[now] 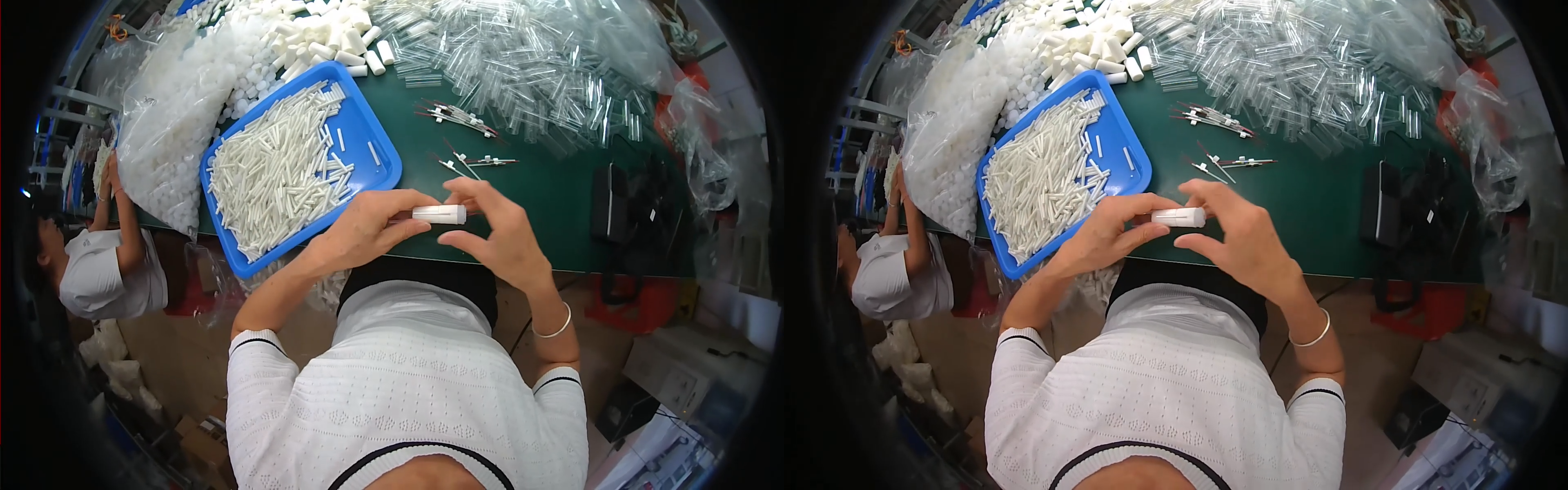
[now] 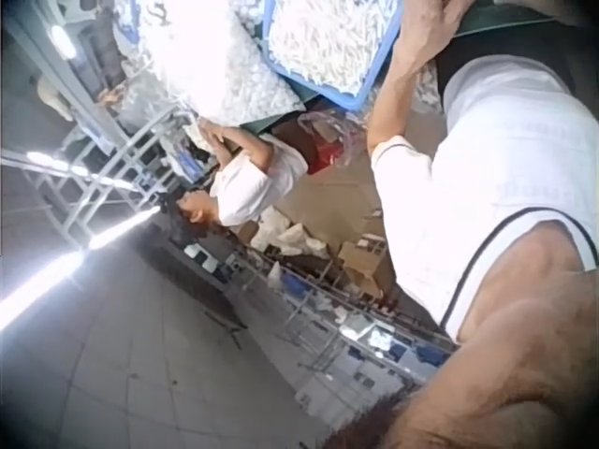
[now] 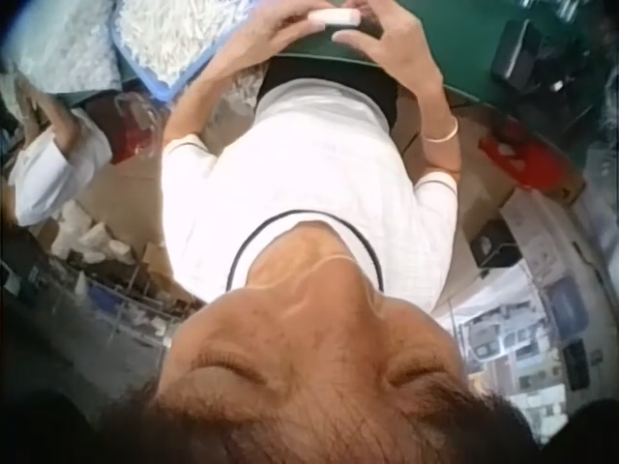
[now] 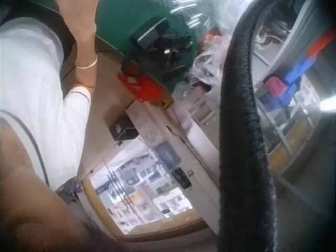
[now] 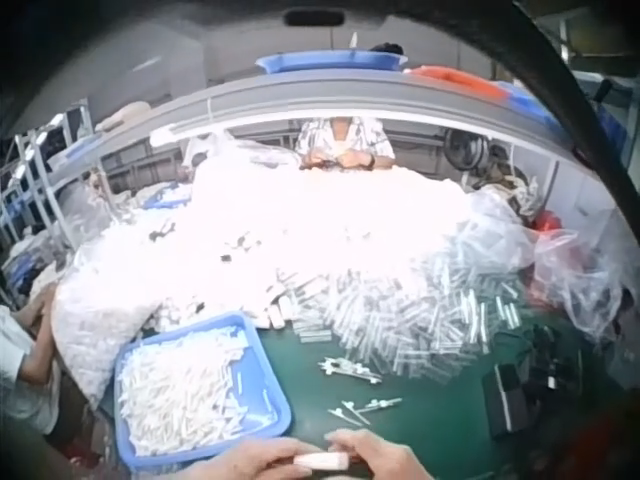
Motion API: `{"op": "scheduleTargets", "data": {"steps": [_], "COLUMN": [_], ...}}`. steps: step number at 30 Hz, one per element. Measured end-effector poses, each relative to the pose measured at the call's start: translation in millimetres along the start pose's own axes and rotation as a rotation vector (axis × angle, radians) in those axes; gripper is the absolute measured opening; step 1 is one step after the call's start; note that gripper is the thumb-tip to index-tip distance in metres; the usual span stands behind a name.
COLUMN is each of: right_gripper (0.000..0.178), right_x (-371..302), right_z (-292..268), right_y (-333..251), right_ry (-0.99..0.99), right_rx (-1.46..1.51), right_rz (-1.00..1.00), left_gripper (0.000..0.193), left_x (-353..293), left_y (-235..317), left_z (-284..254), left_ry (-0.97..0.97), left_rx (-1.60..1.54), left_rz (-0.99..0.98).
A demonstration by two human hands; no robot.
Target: Assembling small electronic or toy components by inserting wire parts into plastic housings at a factory workbench.
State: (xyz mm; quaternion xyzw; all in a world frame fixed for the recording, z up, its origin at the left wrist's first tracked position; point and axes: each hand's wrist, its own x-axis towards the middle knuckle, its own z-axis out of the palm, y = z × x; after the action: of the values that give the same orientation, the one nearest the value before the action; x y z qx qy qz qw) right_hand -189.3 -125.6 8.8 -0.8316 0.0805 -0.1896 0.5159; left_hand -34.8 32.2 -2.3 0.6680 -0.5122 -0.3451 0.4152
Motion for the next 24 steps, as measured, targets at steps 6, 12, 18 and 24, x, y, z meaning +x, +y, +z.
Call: {"op": "scheduleTargets", "data": {"steps": [6,12,18,24], "right_gripper": [0.019,0.015,0.013,0.025], "right_x": [-10.8,-13.0,-16.8,-34.5], "right_z": [5.7,3.4,13.2,32.7], "right_y": [7.2,6.7,6.9,32.0], "right_ry": [-0.114,-0.207,-0.203,0.068], "right_rx": [0.321,0.520,0.332,0.518], "right_rz": [0.206,0.416,0.370,0.112], "left_gripper": [0.026,0.027,0.020,0.020], "left_x": [-7.1,-13.6,-22.2,-22.6], "left_y": [4.0,-5.4,-12.9,2.0], "left_z": [8.8,17.2,29.4,31.9], "left_ry": [-0.130,-0.058,0.095,0.110], "left_rx": [-0.171,0.002,0.394,0.025], "left_rz": [-0.059,0.013,0.181,-0.019]}}
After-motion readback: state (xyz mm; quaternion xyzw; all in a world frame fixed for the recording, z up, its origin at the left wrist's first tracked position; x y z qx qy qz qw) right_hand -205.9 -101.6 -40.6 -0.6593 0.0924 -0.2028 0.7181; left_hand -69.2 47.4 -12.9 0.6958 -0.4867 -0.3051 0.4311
